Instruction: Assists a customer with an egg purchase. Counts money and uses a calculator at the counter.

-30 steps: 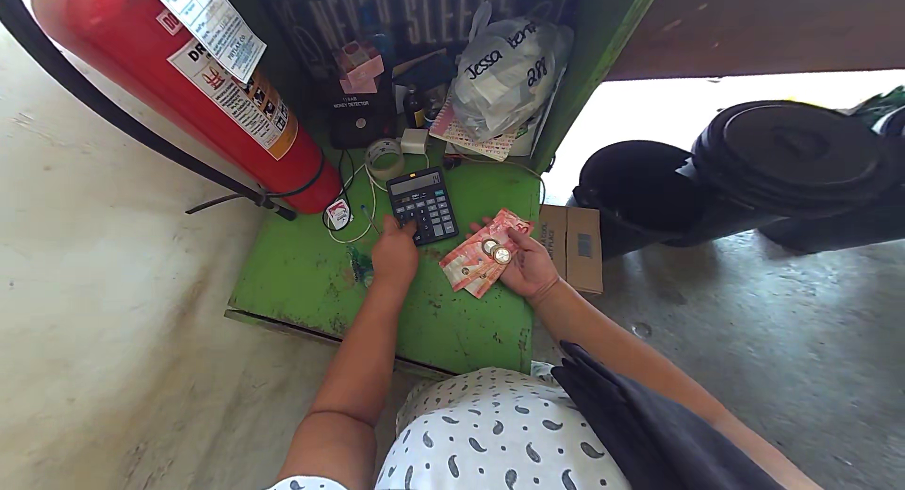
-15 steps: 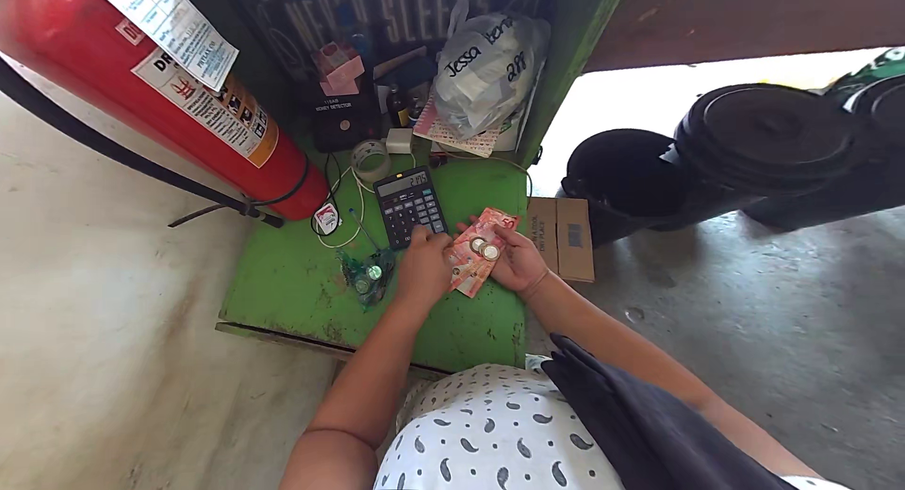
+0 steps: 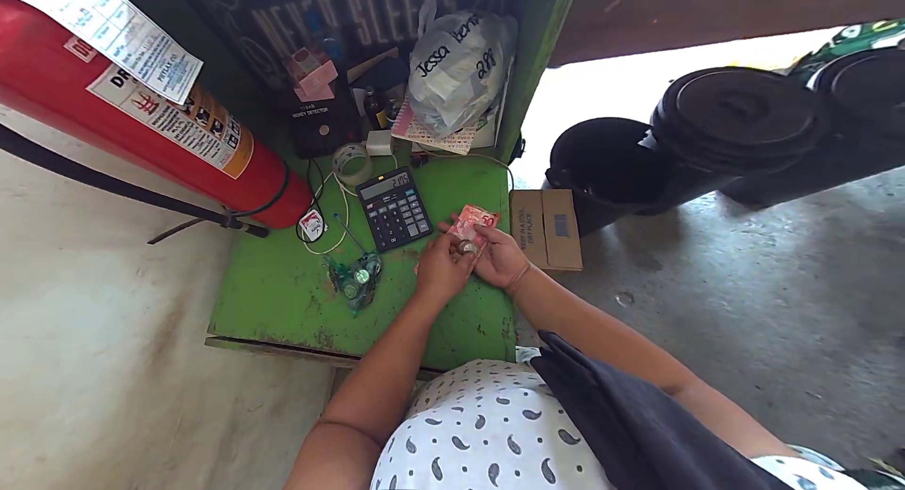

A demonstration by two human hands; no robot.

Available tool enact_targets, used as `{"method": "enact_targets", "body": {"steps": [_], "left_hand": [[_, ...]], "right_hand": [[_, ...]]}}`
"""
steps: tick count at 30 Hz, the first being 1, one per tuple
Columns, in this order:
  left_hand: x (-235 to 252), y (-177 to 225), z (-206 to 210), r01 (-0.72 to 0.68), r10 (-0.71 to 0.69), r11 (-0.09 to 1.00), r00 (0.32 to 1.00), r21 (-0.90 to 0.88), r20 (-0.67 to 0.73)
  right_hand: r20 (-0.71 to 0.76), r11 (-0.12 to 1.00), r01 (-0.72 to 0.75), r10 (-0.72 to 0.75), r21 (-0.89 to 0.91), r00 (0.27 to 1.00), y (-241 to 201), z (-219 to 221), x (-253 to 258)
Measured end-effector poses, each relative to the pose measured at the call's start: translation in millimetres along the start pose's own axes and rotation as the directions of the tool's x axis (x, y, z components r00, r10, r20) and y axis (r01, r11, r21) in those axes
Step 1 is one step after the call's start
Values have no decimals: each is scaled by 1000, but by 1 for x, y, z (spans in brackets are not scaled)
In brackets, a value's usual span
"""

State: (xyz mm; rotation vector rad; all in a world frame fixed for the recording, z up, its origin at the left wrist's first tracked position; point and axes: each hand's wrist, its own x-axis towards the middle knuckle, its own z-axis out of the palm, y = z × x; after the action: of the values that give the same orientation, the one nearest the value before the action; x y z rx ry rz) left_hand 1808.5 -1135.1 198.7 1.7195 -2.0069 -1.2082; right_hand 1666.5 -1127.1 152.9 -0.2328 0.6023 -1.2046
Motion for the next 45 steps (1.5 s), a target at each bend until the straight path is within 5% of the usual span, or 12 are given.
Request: {"method": "enact_targets", "body": {"steps": [5,10,15,21,25,26,28,30,32,39,45], "left_hand": [[-1,1,-6,-40,43,998,998,-51,53],[-7,-22,-18,-80,55,958,994,-277,-98],[-17,-51,-39,39,-53,994,988,-98,-145],[-21,-63,-41,35,-17,995,980,89,-198],[-20,-66,-47,51,-97,977,971,-206,-219],[-20,-66,-48,54,-141,916,971,-398,-192],[-25,-62,-55,68,-157,591,987,-804,-33],[-33,-64,-64,92,3,232,995,-968,95],[-37,-68,-68,99,155,55,982,-994,107],[-41,-78,-72,73,259,-62,964,-995,55],[-45,-84,-69,60,212,-32,976,-998,52]], "right_hand": [[6,1000,0,0,-21,1000,0,1,0],[-44,987,158,-158,6,987,6,1,-2],[-323,930,286,-350,-229,879,20,26,-6],[-431,886,286,-433,-364,792,23,21,17],[-440,885,228,-408,-407,800,21,22,17],[-442,886,224,-404,-405,801,21,22,16],[-432,886,224,-402,-406,807,21,21,14],[-404,881,239,-409,-409,818,22,18,14],[-379,877,258,-418,-405,826,23,16,15],[-357,868,287,-439,-406,825,24,18,13],[-319,855,336,-471,-395,822,26,18,6]]}}
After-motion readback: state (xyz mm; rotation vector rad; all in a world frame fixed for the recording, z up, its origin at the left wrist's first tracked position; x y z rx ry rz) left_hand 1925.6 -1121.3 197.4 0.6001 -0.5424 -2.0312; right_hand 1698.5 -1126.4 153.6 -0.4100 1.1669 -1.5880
